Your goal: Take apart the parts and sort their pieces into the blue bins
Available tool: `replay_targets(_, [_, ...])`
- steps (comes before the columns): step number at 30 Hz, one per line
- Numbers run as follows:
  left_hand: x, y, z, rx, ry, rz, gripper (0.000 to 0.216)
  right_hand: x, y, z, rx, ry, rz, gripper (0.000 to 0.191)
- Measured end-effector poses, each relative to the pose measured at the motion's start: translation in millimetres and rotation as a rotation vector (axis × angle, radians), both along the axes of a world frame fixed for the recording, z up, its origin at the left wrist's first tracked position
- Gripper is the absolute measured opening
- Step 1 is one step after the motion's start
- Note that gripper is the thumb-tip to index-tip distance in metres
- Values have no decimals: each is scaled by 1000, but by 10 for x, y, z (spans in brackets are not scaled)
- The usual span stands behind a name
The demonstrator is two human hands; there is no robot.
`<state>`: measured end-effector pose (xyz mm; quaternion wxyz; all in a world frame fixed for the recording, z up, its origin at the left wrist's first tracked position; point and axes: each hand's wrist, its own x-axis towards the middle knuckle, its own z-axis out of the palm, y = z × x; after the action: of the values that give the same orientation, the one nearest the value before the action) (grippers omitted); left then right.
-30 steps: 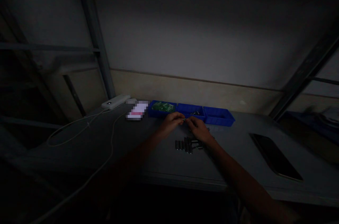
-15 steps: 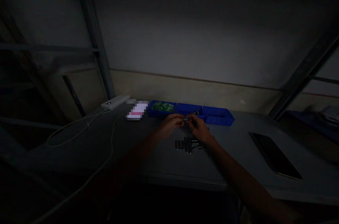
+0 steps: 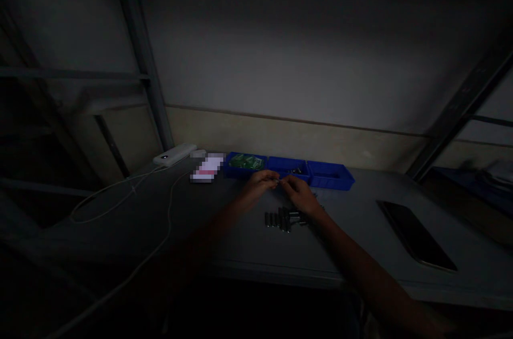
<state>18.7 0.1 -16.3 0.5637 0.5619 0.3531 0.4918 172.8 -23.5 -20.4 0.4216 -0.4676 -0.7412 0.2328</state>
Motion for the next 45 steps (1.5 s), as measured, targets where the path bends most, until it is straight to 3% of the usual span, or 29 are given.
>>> replay_targets(11, [15, -27, 38, -39, -60, -26, 24, -15, -16, 10, 57, 32, 27, 20])
replay_targets(21, [29, -90, 103, -102, -70, -36, 5, 1, 0, 4, 120, -45, -14, 15])
replay_targets(27, [30, -87, 87, -97, -72, -40, 14, -2, -10, 12, 120, -39, -41, 15])
replay_targets(35, [28, -35, -5, -32, -100, -69, 19, 1, -17, 42, 30, 44, -58, 26])
replay_targets(45, [38, 2, -48, 59, 10, -83, 17, 20, 6, 29, -42, 76, -37, 37])
